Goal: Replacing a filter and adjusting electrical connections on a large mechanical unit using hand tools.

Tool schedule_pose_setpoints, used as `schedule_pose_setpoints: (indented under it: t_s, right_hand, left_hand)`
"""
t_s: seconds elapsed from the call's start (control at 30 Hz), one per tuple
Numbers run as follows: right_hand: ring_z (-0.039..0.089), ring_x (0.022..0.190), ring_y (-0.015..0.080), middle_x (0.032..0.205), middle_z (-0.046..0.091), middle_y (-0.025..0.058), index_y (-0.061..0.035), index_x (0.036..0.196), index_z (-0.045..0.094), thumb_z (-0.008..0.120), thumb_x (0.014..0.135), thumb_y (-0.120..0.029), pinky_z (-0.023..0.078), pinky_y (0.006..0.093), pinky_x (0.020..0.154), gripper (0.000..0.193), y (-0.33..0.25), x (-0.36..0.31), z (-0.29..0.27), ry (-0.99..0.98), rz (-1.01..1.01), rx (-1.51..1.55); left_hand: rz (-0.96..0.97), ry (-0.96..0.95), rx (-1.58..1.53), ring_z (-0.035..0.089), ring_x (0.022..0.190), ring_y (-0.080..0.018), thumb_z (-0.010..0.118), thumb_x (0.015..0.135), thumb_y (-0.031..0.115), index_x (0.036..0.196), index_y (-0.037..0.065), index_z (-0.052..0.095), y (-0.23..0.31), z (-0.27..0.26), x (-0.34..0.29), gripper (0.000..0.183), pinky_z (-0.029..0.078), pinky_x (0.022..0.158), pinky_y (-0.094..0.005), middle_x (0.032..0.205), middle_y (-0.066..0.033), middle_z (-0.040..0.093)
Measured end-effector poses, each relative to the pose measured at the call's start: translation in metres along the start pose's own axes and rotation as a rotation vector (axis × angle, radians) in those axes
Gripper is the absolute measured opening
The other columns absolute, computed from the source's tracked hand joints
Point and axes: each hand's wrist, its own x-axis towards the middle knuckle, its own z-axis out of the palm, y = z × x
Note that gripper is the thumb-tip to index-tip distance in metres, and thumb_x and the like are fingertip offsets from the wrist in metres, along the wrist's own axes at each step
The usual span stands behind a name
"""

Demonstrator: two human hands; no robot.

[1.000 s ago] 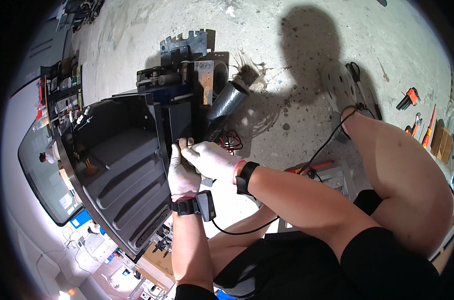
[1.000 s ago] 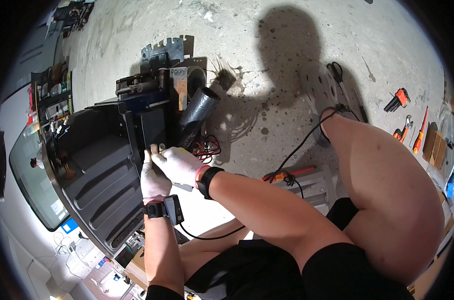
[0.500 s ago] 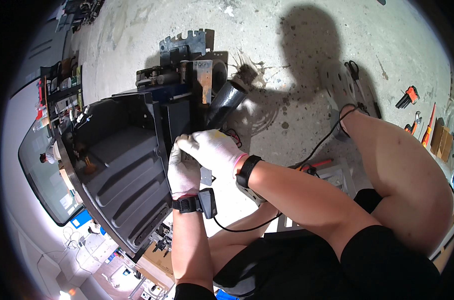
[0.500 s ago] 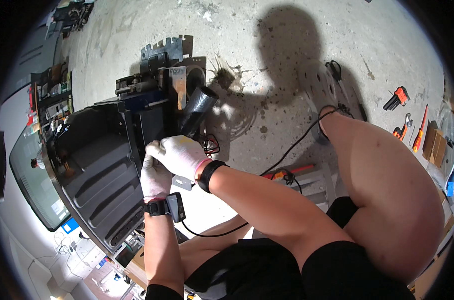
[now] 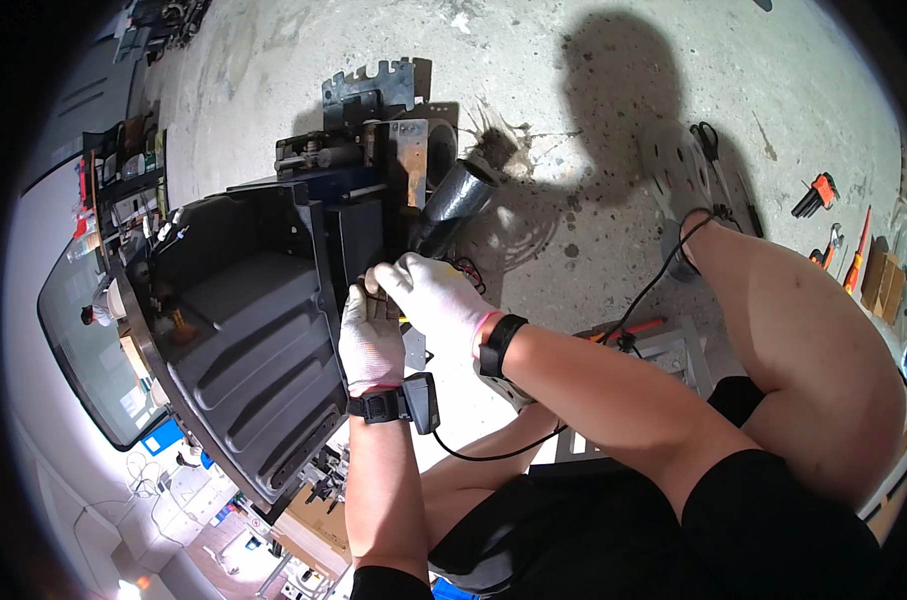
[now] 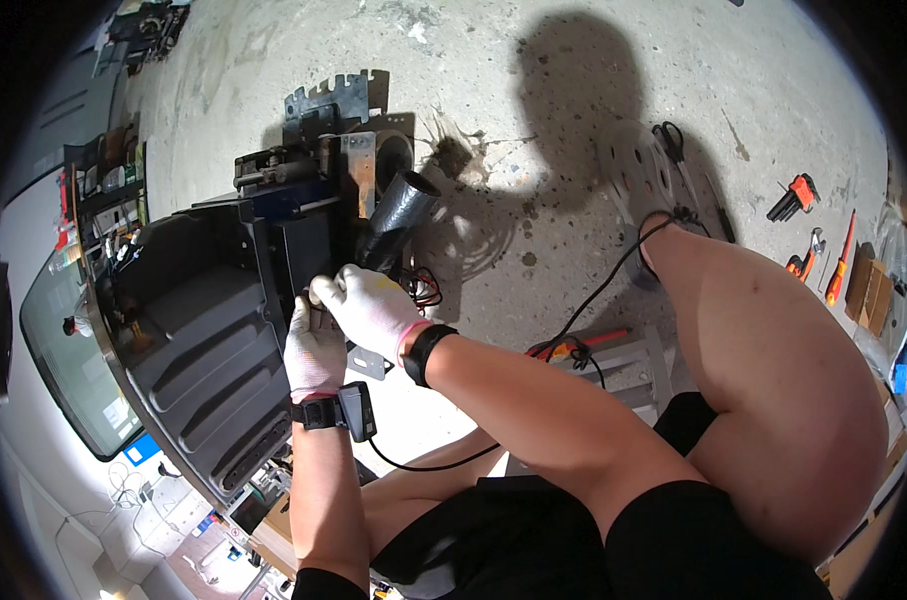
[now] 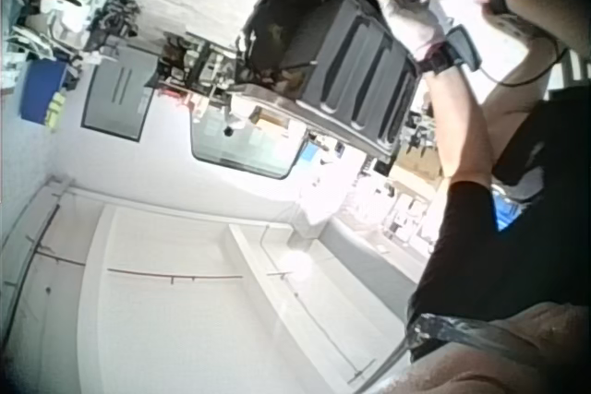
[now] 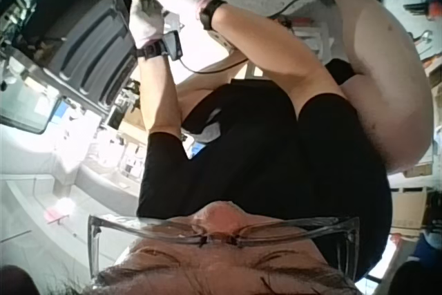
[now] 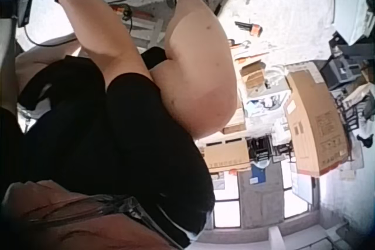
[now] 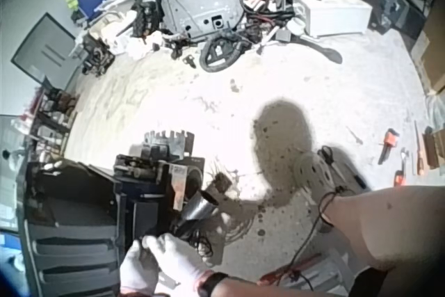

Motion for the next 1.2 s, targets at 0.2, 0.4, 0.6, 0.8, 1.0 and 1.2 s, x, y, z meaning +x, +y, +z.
schedule_pose_setpoints:
  t_s: [0.2,0.4,0.6,0.8,1.0,1.2]
  right_hand:
    - [0.057,0.06,0.0105,0.08,0.063,0.0026,-0.0114,0.097,0.061,0.045,0.101,-0.047,0.048,0.0237,0.055,0.039,-0.002,0.006,0.003,-0.397,0.538,0.951]
    - [0.065,0.067,0.025,0.079,0.067,0.009,-0.0095,0.092,0.065,0.056,0.095,-0.031,0.053,0.0377,0.063,0.023,0.013,0.026,0.025,-0.239,0.263,0.345]
    - [0.064,0.096,0.0328,0.099,0.062,0.0139,-0.0064,0.091,0.069,0.061,0.087,-0.024,0.052,0.0442,0.082,0.02,-0.003,0.004,0.026,0.048,-0.136,-0.274]
    - [0.062,0.099,0.0345,0.108,0.058,0.0166,-0.0043,0.091,0.068,0.065,0.084,-0.02,0.052,0.0437,0.084,0.017,-0.009,0.01,0.022,0.143,-0.165,-0.288]
    - [0.065,0.092,0.0344,0.098,0.063,0.0167,-0.004,0.09,0.066,0.061,0.086,-0.024,0.054,0.0453,0.079,0.021,-0.006,0.012,0.026,0.081,-0.125,-0.161]
    - [0.068,0.084,0.0363,0.081,0.066,0.0164,-0.0018,0.091,0.066,0.056,0.09,-0.022,0.053,0.0451,0.076,0.023,0.031,0.034,0.028,-0.114,-0.227,-0.053]
  left_hand:
    - [-0.035,-0.288,-0.034,0.064,0.099,-0.0193,0.046,0.104,0.032,0.118,0.007,0.063,0.009,-0.01,-0.001,0.033,0.052,0.086,-0.0335,0.108,-0.0065,0.067]
    - [-0.156,-0.094,-0.052,0.062,0.109,-0.023,0.056,0.097,0.051,0.118,0.01,0.064,0.007,0.006,-0.003,0.047,0.047,0.1,-0.0411,0.115,-0.0057,0.068]
    - [-0.336,-0.091,-0.152,0.057,0.118,-0.0273,0.057,0.096,0.051,0.121,0.009,0.061,0.014,-0.002,-0.005,0.05,0.04,0.107,-0.0455,0.123,-0.0089,0.064]
    - [-0.309,-0.084,-0.162,0.059,0.116,-0.0257,0.055,0.098,0.049,0.121,0.009,0.061,0.01,0.002,-0.002,0.046,0.042,0.106,-0.0431,0.122,-0.0079,0.065]
    - [-0.248,-0.14,-0.169,0.058,0.118,-0.0251,0.05,0.102,0.039,0.123,0.007,0.06,0.015,-0.007,0.001,0.04,0.041,0.107,-0.0415,0.124,-0.0097,0.064]
    - [-0.055,0.043,-0.157,0.057,0.118,-0.0211,0.051,0.103,0.031,0.117,0.008,0.061,0.005,-0.009,0.005,0.029,0.037,0.11,-0.0395,0.121,-0.0067,0.064]
